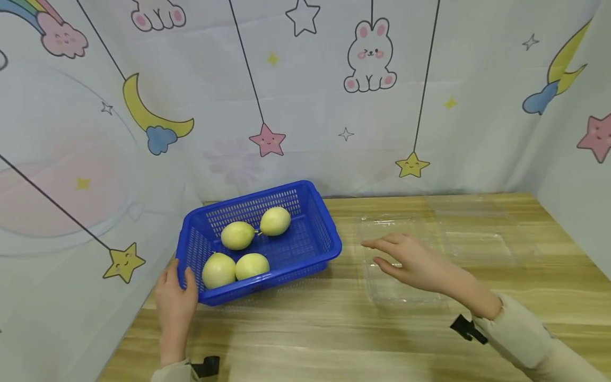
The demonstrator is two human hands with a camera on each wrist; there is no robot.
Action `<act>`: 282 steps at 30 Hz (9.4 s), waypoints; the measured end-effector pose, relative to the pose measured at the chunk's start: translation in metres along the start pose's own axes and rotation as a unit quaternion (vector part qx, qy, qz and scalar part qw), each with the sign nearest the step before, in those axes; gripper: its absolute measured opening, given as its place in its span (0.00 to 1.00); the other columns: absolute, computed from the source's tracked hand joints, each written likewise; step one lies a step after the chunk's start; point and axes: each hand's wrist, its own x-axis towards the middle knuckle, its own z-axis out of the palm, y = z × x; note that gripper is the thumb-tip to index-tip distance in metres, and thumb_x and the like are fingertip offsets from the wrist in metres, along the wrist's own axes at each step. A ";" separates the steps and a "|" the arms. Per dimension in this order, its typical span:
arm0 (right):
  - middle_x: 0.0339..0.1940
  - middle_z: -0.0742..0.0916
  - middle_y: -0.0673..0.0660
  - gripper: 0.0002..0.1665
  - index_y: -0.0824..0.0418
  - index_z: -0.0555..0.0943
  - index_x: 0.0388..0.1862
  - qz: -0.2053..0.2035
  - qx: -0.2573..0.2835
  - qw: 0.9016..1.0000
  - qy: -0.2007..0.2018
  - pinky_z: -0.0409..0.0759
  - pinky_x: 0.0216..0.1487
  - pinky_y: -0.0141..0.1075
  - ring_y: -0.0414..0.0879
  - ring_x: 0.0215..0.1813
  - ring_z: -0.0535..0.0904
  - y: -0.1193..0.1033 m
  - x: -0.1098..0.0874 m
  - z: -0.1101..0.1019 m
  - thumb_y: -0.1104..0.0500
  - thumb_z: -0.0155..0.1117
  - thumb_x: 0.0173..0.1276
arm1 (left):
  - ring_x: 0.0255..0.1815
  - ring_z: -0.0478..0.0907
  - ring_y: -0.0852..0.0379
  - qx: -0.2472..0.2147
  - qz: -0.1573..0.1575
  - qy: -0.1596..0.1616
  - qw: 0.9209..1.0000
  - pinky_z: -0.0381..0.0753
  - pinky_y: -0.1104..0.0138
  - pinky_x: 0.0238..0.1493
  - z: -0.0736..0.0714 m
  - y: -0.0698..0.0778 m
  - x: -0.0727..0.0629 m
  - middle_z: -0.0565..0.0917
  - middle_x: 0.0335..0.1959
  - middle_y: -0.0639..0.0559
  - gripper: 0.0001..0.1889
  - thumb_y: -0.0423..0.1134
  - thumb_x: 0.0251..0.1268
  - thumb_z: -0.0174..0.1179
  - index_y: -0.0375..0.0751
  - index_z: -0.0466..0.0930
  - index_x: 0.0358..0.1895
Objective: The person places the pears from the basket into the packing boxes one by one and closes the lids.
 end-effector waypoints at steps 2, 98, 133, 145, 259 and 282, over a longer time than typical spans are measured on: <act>0.41 0.85 0.51 0.20 0.57 0.76 0.53 0.005 0.000 1.000 -0.002 0.78 0.44 0.39 0.43 0.43 0.80 -0.001 0.001 -0.001 0.59 0.59 0.60 | 0.54 0.65 0.29 -0.001 -0.008 -0.010 1.000 0.64 0.41 0.52 0.002 0.000 0.000 0.68 0.54 0.24 0.22 0.37 0.64 0.44 0.25 0.64 0.57; 0.40 0.84 0.50 0.11 0.53 0.81 0.41 0.013 -0.004 1.000 -0.017 0.69 0.36 0.38 0.46 0.42 0.75 -0.035 0.108 0.112 0.57 0.56 0.61 | 0.68 0.49 0.35 0.137 0.059 -0.108 0.983 0.42 0.31 0.57 0.007 -0.009 -0.003 0.57 0.66 0.32 0.27 0.48 0.68 0.35 0.32 0.61 0.62; 0.44 0.84 0.49 0.13 0.51 0.80 0.45 0.030 -0.029 0.998 -0.056 0.70 0.40 0.38 0.45 0.44 0.75 -0.044 0.135 0.124 0.50 0.57 0.62 | 0.69 0.48 0.35 0.136 0.059 -0.099 0.984 0.41 0.31 0.58 0.008 -0.010 -0.003 0.58 0.66 0.34 0.28 0.52 0.66 0.38 0.35 0.61 0.62; 0.46 0.83 0.49 0.15 0.51 0.80 0.47 0.040 -0.014 0.996 -0.081 0.73 0.47 0.44 0.48 0.47 0.75 -0.053 0.147 0.131 0.49 0.57 0.62 | 0.69 0.48 0.34 0.128 0.065 -0.094 0.985 0.40 0.31 0.59 0.007 -0.011 -0.002 0.58 0.66 0.34 0.28 0.52 0.66 0.37 0.35 0.62 0.62; 0.58 0.76 0.44 0.32 0.41 0.69 0.59 -0.058 -0.073 0.975 -0.202 0.68 0.60 0.47 0.44 0.62 0.69 -0.074 0.188 0.148 0.39 0.60 0.53 | 0.69 0.47 0.35 0.114 0.053 -0.084 0.989 0.42 0.31 0.57 0.010 -0.010 -0.005 0.58 0.67 0.34 0.27 0.51 0.67 0.37 0.36 0.63 0.61; 0.48 0.79 0.43 0.24 0.33 0.73 0.51 -0.089 -0.103 0.963 -0.231 0.72 0.52 0.41 0.44 0.53 0.71 -0.070 0.192 0.148 0.46 0.65 0.53 | 0.69 0.49 0.36 0.114 0.052 -0.084 0.989 0.43 0.32 0.58 0.009 -0.008 -0.004 0.58 0.67 0.35 0.26 0.50 0.67 0.38 0.36 0.64 0.61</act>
